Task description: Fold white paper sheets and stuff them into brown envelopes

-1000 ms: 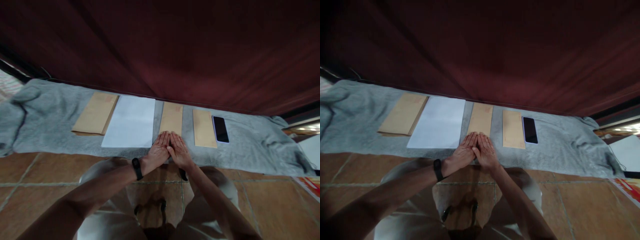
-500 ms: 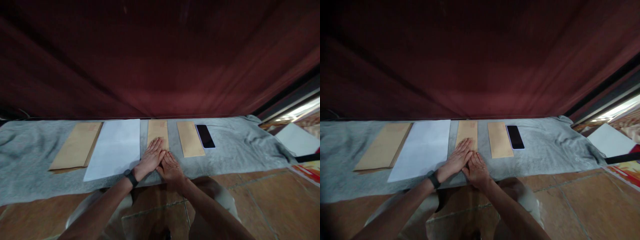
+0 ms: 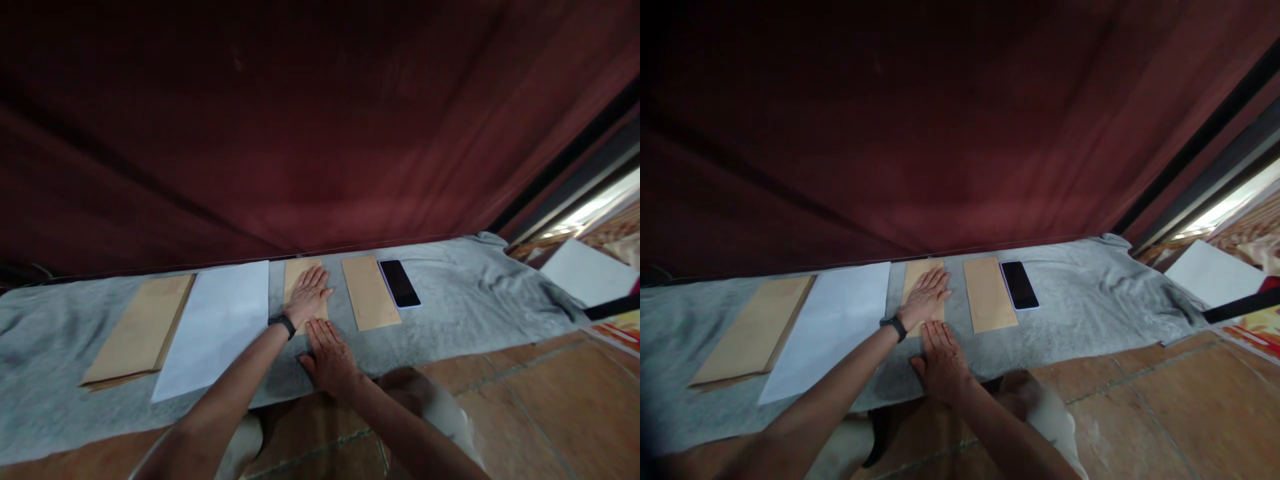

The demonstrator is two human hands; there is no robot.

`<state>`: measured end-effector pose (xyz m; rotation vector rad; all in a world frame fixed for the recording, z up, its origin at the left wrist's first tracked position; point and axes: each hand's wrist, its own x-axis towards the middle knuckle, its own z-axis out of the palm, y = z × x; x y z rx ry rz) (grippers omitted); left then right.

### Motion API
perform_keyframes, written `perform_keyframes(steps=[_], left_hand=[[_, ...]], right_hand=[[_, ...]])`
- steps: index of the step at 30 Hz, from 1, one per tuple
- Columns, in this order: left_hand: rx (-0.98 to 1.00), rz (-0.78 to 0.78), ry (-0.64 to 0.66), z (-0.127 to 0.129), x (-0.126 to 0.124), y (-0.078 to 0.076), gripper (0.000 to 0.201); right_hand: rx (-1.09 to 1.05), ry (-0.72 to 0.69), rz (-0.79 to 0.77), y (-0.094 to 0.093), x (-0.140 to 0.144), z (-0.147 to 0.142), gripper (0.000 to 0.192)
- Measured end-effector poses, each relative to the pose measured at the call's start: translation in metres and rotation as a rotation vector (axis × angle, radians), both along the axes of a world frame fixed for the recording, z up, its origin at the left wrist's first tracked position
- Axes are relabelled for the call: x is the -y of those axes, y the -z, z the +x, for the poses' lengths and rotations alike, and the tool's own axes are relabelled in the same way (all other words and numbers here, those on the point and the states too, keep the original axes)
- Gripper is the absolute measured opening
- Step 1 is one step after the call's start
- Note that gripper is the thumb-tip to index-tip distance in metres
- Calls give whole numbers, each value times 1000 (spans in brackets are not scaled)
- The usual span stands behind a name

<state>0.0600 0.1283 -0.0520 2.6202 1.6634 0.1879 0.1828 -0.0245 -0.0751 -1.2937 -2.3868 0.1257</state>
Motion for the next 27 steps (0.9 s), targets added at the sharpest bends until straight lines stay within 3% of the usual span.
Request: perform_keyframes(steps=[4,8,14,21,24,27], left_hand=[[-11,11,-85,-10,-13,0,60],[-6,4,-152,-28,-7,1,64],[22,-46,-199,-46,43,7,69],[78,-27,-138,-44,119,11,69],[84,-36,-121,-38,137,9,65],[75,-32,-93,-32,138,4,62]], right_hand=[[-20,4,24,-1,0,1,68],[-23,-6,7,-3,-2,1,69],[-37,-1,0,2,-4,-1,67],[-86,23,48,13,-3,-4,62],[-98,32,79,17,-3,-5,60],[-78,36,70,18,-3,-5,60]])
